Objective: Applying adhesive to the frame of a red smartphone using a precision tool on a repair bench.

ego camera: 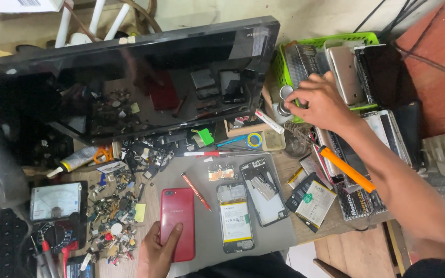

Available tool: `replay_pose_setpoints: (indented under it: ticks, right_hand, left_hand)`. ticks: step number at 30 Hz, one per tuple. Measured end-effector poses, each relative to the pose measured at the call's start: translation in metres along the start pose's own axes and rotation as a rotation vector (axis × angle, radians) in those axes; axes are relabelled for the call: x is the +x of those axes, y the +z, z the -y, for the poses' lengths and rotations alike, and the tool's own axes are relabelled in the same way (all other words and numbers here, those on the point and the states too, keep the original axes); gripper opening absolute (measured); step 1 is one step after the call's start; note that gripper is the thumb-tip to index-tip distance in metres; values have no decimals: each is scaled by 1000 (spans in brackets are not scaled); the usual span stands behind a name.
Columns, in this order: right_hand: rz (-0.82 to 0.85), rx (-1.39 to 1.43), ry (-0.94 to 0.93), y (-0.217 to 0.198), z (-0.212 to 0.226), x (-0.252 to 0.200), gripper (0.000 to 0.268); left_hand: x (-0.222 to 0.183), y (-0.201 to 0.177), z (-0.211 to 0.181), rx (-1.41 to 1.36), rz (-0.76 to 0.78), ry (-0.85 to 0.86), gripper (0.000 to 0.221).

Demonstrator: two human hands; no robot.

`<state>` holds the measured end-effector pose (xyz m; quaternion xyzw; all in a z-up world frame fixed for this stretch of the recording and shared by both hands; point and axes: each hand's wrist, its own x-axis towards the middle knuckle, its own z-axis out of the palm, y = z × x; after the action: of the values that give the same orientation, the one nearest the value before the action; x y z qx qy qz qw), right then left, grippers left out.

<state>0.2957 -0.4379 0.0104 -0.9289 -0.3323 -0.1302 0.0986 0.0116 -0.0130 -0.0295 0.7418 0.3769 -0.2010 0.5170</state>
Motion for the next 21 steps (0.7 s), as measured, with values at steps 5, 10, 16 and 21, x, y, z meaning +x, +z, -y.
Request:
replay_pose_setpoints:
  ticks: [5,10,16,21]
  right_hand:
    - [74,-27,16,2,-4,-2,13]
    - [-15,-30,-22,3,-3,-1,13]
    - [3,34,24,0,-2,-1,12]
    - [119,56,111,-11,3,3,14]
  left_hand:
    - [5,1,11,-69,13,57,42]
    - [1,0,0,-54,23,32,41]
    - [-2,1,-1,-114,29,27,33]
    - [5,2,16,-74,10,95,43]
